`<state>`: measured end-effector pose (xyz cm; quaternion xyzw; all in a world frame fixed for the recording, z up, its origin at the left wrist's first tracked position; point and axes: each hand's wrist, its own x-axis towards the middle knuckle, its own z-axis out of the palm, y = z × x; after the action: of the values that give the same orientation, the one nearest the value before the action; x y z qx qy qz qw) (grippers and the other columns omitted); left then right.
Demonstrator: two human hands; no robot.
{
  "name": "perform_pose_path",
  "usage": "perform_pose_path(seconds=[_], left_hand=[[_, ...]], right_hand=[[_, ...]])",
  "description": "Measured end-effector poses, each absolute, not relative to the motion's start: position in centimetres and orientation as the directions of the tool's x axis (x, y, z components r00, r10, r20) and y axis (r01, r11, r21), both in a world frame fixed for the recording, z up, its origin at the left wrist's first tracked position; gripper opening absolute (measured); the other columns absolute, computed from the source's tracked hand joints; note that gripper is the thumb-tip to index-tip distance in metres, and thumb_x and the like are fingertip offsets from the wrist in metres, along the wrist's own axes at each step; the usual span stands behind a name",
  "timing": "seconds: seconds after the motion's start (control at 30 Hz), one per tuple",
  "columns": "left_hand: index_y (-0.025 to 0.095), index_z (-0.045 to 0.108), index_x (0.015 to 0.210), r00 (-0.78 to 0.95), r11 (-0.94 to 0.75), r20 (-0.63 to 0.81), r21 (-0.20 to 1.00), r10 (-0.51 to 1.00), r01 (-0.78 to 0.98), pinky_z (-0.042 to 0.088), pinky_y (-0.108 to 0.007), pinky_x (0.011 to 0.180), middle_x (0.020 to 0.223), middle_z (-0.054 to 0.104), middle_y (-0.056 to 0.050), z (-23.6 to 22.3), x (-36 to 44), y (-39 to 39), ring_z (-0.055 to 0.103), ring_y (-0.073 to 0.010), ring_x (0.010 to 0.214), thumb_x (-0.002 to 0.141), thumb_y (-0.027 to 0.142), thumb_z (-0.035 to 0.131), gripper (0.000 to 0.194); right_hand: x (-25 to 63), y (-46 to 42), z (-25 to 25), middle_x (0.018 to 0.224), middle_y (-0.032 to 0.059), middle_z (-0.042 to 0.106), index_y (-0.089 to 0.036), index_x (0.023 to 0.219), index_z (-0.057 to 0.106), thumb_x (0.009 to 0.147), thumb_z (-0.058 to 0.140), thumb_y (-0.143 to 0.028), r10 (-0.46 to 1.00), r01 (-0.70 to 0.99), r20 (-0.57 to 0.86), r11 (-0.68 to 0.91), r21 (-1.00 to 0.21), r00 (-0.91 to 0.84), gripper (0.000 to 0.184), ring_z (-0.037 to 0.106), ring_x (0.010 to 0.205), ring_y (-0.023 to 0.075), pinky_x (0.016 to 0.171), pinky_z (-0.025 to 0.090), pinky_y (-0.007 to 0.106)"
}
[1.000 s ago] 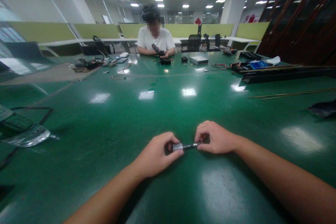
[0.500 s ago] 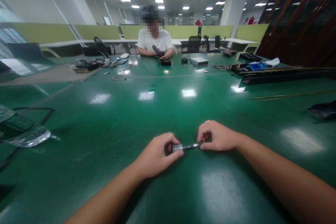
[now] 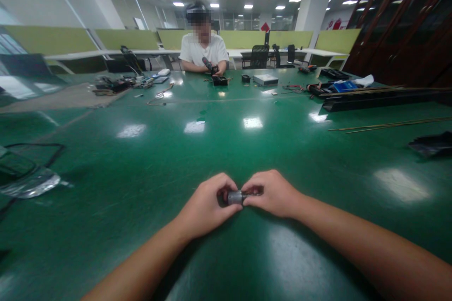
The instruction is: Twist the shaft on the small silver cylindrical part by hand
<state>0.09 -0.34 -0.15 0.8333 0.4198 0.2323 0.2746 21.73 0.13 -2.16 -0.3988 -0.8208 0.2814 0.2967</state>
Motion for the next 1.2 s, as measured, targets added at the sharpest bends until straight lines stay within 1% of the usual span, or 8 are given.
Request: perform_pose_path(seconds=[0.1,0.23,0.4,0.5,0.6,0.8,1.0,1.2], left_hand=[[0.018,0.061,0.091,0.56,-0.521,0.177,0.657,0.81,0.545,0.045,-0.026,0.067,0.084,0.061,-0.001,0.09,0.1,-0.41,0.058,-0.0155,0.075,0.079,0.025,0.07,0.017],[0.018,0.064,0.094,0.565,-0.521,0.172,0.658,0.807,0.544,0.045,-0.026,0.068,0.083,0.062,-0.002,0.08,-0.08,-0.24,0.059,-0.0152,0.075,0.088,0.03,0.061,0.014],[0.018,0.064,0.097,0.579,-0.526,0.15,0.638,0.801,0.562,0.045,-0.026,0.068,0.084,0.063,-0.001,-0.04,-0.23,-0.14,0.059,-0.0152,0.074,0.083,0.028,0.067,0.018],[0.018,0.065,0.094,0.583,-0.528,0.143,0.628,0.8,0.571,0.044,-0.026,0.067,0.081,0.062,0.0,-0.06,-0.22,-0.15,0.059,-0.0151,0.073,0.081,0.026,0.068,0.016],[0.018,0.065,0.091,0.578,-0.515,0.132,0.64,0.805,0.571,0.044,-0.025,0.066,0.08,0.062,0.0,-0.14,-0.22,-0.14,0.059,-0.0149,0.072,0.079,0.026,0.07,0.016],[0.017,0.063,0.089,0.572,-0.504,0.13,0.653,0.81,0.566,0.044,-0.025,0.066,0.081,0.061,0.0,-0.2,-0.31,-0.14,0.058,-0.0149,0.072,0.078,0.027,0.071,0.017],[0.018,0.062,0.091,0.571,-0.508,0.136,0.649,0.81,0.566,0.043,-0.025,0.066,0.082,0.061,-0.001,-0.14,-0.15,-0.2,0.058,-0.0151,0.073,0.079,0.026,0.07,0.016],[0.018,0.062,0.09,0.577,-0.517,0.146,0.65,0.804,0.556,0.043,-0.026,0.067,0.082,0.061,-0.001,-0.09,-0.09,-0.24,0.058,-0.0152,0.074,0.079,0.024,0.068,0.014]], right_hand=[[21.5,-0.09,-2.17,0.076,-0.0009,0.071,-0.019,0.09,0.072,0.073,0.077,-0.02,0.865,0.459,0.228,0.441,-0.771,-0.447,0.018,0.064,0.067,0.0122,0.061,0.045,0.021],[21.64,-0.24,-1.81,0.076,-0.0006,0.07,-0.018,0.087,0.07,0.07,0.079,-0.022,0.851,0.451,0.241,0.463,-0.763,-0.466,0.019,0.064,0.068,0.013,0.063,0.047,0.022],[22.07,-0.21,-1.65,0.083,0.0002,0.068,-0.017,0.094,0.068,0.067,0.071,-0.007,0.826,0.413,0.286,0.505,-0.758,-0.485,0.029,0.063,0.071,0.0127,0.067,0.049,0.023],[22.1,-0.17,-1.83,0.085,0.0005,0.068,-0.018,0.095,0.066,0.069,0.068,-0.005,0.818,0.406,0.294,0.516,-0.754,-0.494,0.028,0.063,0.074,0.0128,0.07,0.049,0.023],[22.09,-0.09,-1.93,0.085,0.0006,0.069,-0.019,0.094,0.067,0.073,0.07,-0.009,0.815,0.45,0.284,0.529,-0.72,-0.505,0.024,0.062,0.076,0.0137,0.071,0.047,0.025],[22.35,0.4,-2.02,0.082,0.0009,0.072,-0.022,0.084,0.073,0.076,0.076,-0.022,0.77,0.536,0.32,0.621,-0.572,-0.552,0.009,0.06,0.084,0.0182,0.078,0.041,0.032],[22.33,0.29,-1.86,0.083,0.0027,0.072,-0.02,0.089,0.073,0.079,0.072,-0.019,0.727,0.497,0.335,0.666,-0.556,-0.6,0.011,0.059,0.083,0.0181,0.078,0.042,0.031],[22.13,0.04,-1.58,0.085,0.0037,0.071,-0.019,0.09,0.072,0.079,0.071,-0.019,0.737,0.512,0.313,0.653,-0.558,-0.598,0.011,0.059,0.084,0.0188,0.078,0.043,0.032]])
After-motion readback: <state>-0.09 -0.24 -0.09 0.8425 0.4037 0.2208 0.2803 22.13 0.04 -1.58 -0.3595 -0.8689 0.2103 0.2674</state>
